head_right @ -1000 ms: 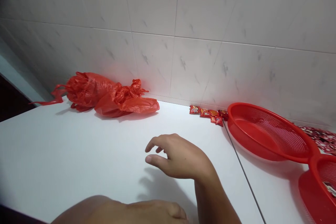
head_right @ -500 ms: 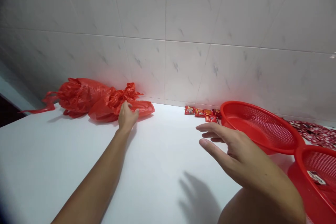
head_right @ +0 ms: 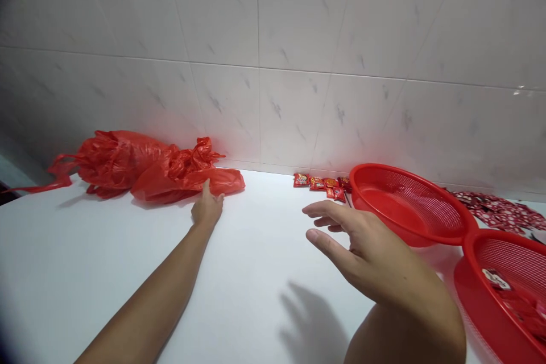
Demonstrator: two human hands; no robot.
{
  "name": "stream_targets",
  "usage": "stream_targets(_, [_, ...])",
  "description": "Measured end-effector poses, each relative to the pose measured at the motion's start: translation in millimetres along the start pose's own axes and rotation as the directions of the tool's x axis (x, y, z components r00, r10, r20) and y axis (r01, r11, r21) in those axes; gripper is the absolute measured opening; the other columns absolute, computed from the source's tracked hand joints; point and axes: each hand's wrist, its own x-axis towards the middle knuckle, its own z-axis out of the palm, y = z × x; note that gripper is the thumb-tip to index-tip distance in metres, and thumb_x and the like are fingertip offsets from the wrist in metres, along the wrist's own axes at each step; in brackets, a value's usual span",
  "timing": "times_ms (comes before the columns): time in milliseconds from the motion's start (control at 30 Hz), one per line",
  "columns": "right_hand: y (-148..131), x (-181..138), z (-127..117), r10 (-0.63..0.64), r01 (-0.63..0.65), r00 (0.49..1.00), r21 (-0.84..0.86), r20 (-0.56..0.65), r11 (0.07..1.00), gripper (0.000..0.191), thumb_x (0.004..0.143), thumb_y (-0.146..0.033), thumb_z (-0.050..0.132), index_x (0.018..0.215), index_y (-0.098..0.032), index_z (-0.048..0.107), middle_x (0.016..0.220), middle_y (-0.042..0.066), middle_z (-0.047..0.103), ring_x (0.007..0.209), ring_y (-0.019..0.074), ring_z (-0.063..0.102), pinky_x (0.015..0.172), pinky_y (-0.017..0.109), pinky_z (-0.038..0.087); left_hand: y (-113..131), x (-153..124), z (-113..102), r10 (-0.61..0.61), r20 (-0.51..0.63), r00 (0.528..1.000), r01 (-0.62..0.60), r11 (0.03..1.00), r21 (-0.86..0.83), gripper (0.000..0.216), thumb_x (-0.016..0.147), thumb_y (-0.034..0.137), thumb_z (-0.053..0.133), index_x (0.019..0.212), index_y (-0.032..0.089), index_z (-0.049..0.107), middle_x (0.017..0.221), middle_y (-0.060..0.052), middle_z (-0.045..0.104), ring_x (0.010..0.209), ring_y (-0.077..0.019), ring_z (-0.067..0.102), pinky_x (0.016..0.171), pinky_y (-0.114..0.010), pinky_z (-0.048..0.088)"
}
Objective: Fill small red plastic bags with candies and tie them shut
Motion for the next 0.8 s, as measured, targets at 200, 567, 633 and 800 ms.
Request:
stream_targets(200, [22.3, 37.2, 30.2, -0.024, -0.054, 0.978, 0.367, 0.207, 0.929, 0.033, 0.1, -0.053, 0.063, 0.114, -0.025, 0.075, 0.122, 0.011, 0.075, 0.109, 0.0263, 0.073, 0.092, 0.041, 0.058, -0.7, 5.5, 3.6, -0.006, 0.005, 1.0, 0.007, 0.999, -0.053, 0.037, 0.091, 0.044, 0.068, 0.121, 0.023, 0.064, 0.107, -0.016, 0.076, 0.104, -0.0369, 0.07, 0.087, -0.045, 0.051])
stream_targets(567, [154.9, 53.5, 170.1, 0.247, -0.109, 0.967, 0.785, -0.057, 0.609, 0.051, 0.086, -0.069, 0.071, 0.093, -0.018, 0.07, 0.086, 0.008, 0.071, 0.066, 0.0162, 0.058, 0.06, 0.03, 0.046, -0.9, 27.6, 3.2, -0.242, 0.031, 0.97, 0.238, 0.906, -0.35, 0.065, 0.099, 0.069, 0.034, 0.066, 0.023, 0.064, 0.056, -0.014, 0.065, 0.074, -0.036, 0.071, 0.076, -0.047, 0.055])
stream_targets(633, [155.5, 54.0, 164.0, 0.242, -0.132, 0.97, 0.771, -0.03, 0.623, 0.052, 0.085, -0.069, 0.073, 0.09, -0.017, 0.072, 0.081, 0.008, 0.071, 0.065, 0.0174, 0.059, 0.061, 0.031, 0.046, -3.3, 32.1, 1.6, -0.322, -0.012, 0.947, 0.287, 0.859, -0.423, 0.071, 0.101, 0.07, 0.023, 0.07, 0.023, 0.065, 0.058, -0.013, 0.066, 0.067, -0.0333, 0.07, 0.069, -0.045, 0.056])
stream_targets(800, [151.7, 54.8, 162.5, 0.202, -0.154, 0.979, 0.723, 0.021, 0.674, 0.045, 0.087, -0.062, 0.074, 0.091, -0.018, 0.072, 0.083, 0.007, 0.073, 0.066, 0.0179, 0.061, 0.063, 0.033, 0.048, -9.2, 40.4, -2.1, -0.485, -0.237, 0.842, 0.306, 0.79, -0.531, 0.046, 0.097, 0.063, 0.045, 0.102, 0.019, 0.059, 0.095, -0.015, 0.072, 0.091, -0.0322, 0.07, 0.071, -0.042, 0.058])
